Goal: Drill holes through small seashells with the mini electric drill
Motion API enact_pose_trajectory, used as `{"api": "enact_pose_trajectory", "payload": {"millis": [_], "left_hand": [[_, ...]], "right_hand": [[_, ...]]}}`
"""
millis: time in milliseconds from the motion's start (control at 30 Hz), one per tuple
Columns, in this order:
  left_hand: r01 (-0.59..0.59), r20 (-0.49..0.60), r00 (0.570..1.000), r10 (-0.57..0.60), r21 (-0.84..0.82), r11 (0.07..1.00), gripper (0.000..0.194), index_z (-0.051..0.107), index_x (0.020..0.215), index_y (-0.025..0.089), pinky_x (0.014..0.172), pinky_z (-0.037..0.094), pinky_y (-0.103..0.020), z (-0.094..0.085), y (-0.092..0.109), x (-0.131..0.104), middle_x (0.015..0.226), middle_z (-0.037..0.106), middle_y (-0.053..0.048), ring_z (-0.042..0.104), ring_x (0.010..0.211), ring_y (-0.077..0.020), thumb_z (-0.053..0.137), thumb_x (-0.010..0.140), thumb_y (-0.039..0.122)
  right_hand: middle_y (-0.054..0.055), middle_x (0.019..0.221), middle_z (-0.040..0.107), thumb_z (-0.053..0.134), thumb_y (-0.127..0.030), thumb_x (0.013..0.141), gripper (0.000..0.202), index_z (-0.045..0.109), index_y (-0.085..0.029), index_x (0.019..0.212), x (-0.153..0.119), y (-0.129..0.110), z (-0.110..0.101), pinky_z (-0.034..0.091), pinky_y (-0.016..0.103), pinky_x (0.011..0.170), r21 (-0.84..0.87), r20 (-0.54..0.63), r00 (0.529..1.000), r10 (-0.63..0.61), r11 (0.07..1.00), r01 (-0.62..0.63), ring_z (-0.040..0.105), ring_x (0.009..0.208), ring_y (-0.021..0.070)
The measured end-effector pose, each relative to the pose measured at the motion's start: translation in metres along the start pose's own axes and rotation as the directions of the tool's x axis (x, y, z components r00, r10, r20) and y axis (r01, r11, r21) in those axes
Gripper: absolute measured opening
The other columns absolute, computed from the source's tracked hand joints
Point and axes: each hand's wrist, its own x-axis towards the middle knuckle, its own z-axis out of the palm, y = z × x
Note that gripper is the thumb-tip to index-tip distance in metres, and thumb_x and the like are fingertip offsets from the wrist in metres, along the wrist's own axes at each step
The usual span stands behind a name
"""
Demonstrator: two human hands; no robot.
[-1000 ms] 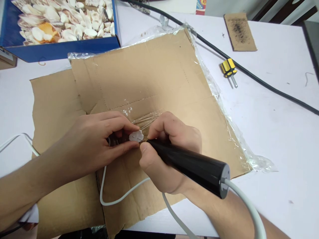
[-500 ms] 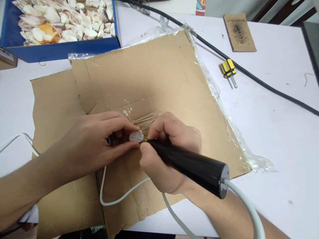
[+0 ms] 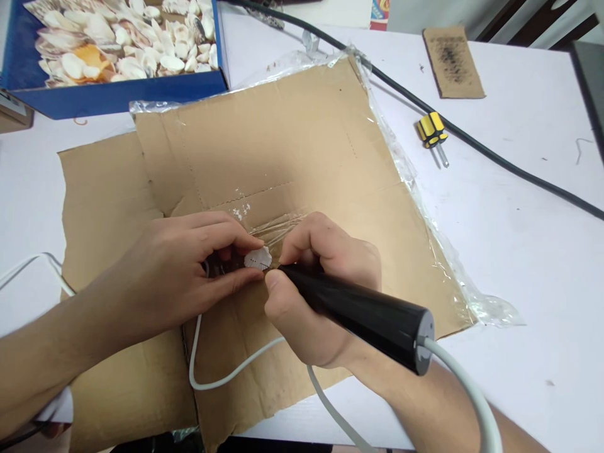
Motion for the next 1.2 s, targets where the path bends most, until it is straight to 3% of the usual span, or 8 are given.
{"api": "enact_pose_trajectory", "payload": {"millis": [200,767,1200], "left_hand": [[0.008,0.004,1.000,-0.008,0.005,1.000,0.008,0.078,0.101,0.022,0.074,0.058,-0.028,-0.0003,-0.0001,0.0003,0.091,0.077,-0.001,0.068,0.073,-0.0153,0.074,0.096,0.025],[0.011,0.013,1.000,-0.011,0.001,1.000,0.008,0.079,0.101,0.021,0.075,0.057,-0.028,-0.0005,0.0008,0.0006,0.091,0.077,-0.001,0.069,0.075,-0.0163,0.074,0.096,0.025],[0.003,0.002,1.000,-0.003,0.009,1.000,0.007,0.079,0.100,0.021,0.074,0.057,-0.028,0.0003,0.0002,0.0003,0.090,0.077,-0.001,0.069,0.073,-0.0156,0.074,0.096,0.025]], "right_hand": [[-0.005,0.058,0.058,0.075,-0.019,0.080,0.021,0.058,-0.027,0.073,-0.0002,-0.0005,0.0004,0.037,0.031,0.045,-0.012,0.000,1.000,0.028,1.000,-0.028,0.049,0.049,0.0150],[-0.006,0.056,0.053,0.071,-0.014,0.075,0.020,0.056,-0.027,0.071,0.0015,-0.0011,0.0011,0.033,0.030,0.044,0.007,-0.002,1.000,0.006,1.000,-0.005,0.044,0.047,0.0135],[-0.005,0.057,0.054,0.075,-0.018,0.080,0.022,0.057,-0.028,0.072,0.0005,-0.0010,0.0005,0.034,0.032,0.045,-0.024,0.006,1.000,0.016,1.000,-0.016,0.045,0.048,0.0146]]}}
